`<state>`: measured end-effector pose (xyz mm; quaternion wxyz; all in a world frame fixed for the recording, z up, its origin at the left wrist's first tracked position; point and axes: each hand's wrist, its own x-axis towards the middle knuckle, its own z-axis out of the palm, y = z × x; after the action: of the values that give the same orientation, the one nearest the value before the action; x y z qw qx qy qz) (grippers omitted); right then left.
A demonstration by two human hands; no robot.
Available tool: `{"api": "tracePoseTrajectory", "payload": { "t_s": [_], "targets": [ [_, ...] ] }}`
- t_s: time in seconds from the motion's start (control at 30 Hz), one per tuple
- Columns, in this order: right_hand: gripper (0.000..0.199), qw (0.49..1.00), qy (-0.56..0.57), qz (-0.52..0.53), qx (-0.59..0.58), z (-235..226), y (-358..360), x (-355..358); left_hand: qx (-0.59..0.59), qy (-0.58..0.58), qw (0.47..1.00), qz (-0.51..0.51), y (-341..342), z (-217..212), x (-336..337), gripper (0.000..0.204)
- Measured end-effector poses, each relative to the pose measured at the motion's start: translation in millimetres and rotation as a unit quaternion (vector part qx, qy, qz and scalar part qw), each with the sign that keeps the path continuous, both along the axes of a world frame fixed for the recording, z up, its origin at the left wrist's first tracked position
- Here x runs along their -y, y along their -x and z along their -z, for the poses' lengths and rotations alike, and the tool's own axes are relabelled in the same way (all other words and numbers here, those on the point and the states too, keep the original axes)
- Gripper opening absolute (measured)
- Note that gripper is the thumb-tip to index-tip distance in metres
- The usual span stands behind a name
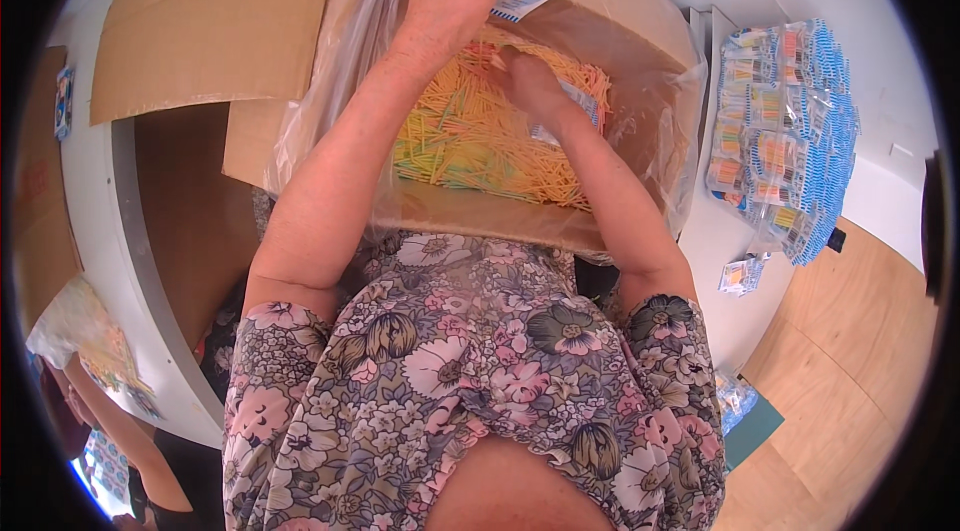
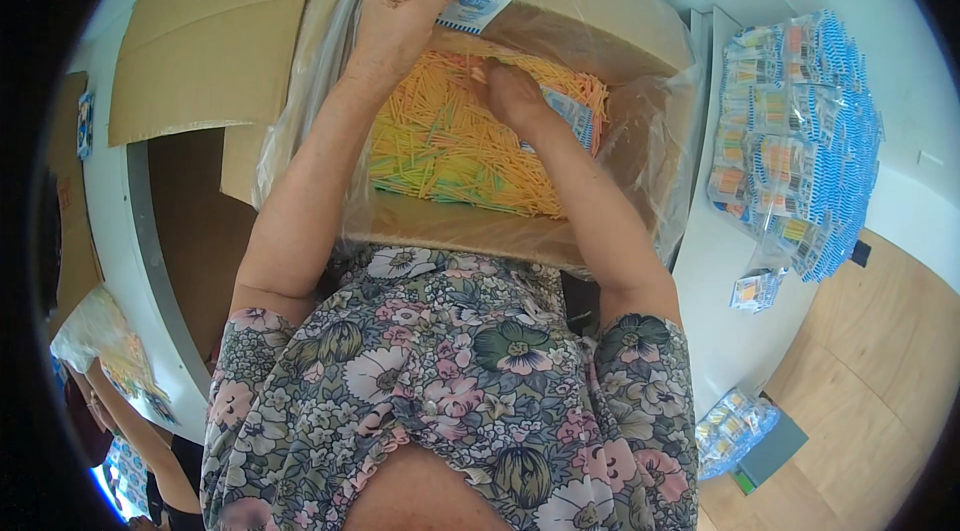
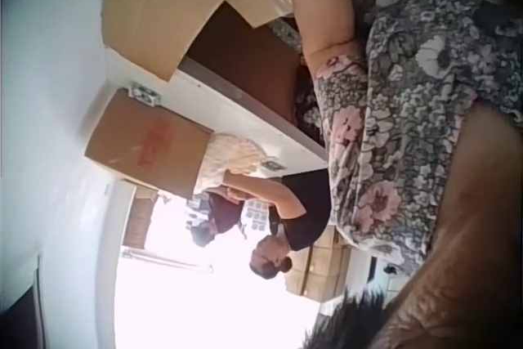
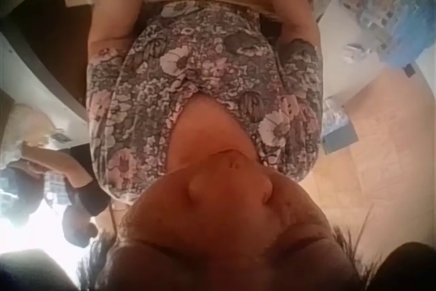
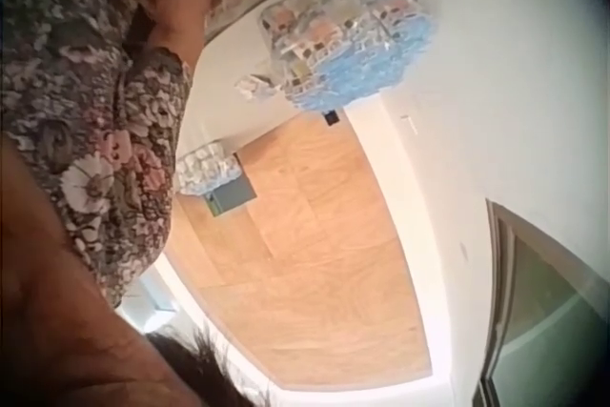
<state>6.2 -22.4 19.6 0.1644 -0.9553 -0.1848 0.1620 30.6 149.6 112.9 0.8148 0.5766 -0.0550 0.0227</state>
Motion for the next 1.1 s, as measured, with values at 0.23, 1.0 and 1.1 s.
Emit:
{"api": "tracePoseTrajectory", "payload": {
  "t_s": [0.23, 1.0, 1.1],
  "targets": [
    [0.023, 0.697, -0.473, 0.395, -0.366, -38.9, 13.9, 6.5, 0.003, 0.007, 1.000, -0.014, 2.5, -1.3, -0.4, 0.021],
    [0.027, 0.616, -0.706, 0.329, -0.118, -136.5, 45.0, 33.8, 0.020, -0.117, 0.870, 0.479, 41.3, -17.0, 25.7, 0.014],
    [0.025, 0.636, -0.691, 0.317, -0.130, -141.4, 63.5, 34.5, -0.012, -0.116, 0.849, 0.515, 51.5, -28.6, 37.4, 0.014]
  ]
}}
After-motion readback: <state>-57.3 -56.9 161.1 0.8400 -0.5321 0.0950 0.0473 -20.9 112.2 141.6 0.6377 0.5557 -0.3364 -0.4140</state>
